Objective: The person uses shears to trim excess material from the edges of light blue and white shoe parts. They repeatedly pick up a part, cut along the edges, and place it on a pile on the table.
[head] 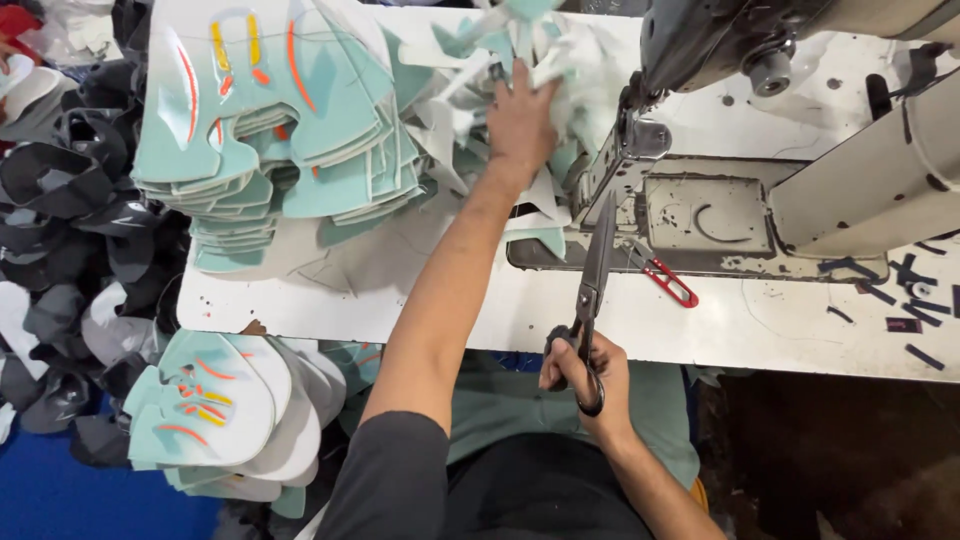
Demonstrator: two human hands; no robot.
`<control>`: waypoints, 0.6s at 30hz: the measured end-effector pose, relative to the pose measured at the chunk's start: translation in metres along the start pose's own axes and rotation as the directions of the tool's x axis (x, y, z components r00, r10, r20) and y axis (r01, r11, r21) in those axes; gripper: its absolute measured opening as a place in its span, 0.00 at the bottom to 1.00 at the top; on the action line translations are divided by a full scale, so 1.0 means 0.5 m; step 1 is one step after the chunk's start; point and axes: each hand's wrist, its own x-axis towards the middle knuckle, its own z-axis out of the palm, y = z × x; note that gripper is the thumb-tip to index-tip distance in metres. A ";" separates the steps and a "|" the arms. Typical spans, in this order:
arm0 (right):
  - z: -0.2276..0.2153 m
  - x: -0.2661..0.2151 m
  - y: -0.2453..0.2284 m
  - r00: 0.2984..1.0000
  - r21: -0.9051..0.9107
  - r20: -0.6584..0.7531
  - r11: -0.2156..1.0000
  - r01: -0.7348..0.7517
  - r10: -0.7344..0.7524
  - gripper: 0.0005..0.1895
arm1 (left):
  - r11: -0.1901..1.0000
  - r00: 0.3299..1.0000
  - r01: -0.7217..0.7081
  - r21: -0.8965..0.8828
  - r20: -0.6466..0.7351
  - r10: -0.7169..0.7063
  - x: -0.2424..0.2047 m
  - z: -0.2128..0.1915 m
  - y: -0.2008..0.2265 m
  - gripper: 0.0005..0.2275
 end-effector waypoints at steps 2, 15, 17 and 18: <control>-0.007 0.000 -0.001 0.999 -0.008 -0.011 0.999 -0.036 0.036 0.16 | 0.999 0.992 -0.037 0.004 0.121 0.037 -0.023 0.027 -0.009 0.38; 0.014 0.034 0.031 0.999 0.103 0.024 0.994 -0.041 0.039 0.16 | 0.993 0.994 0.101 0.059 0.040 -0.104 -0.215 -0.008 -0.046 0.31; 0.012 0.033 0.028 0.999 0.036 0.028 0.999 -0.039 0.038 0.17 | 0.991 0.994 0.086 0.106 0.053 -0.092 -0.168 0.004 -0.049 0.29; 0.011 0.032 0.021 0.999 0.032 0.026 0.999 -0.032 0.031 0.17 | 0.991 0.995 0.083 0.101 0.048 -0.088 -0.140 0.017 -0.058 0.29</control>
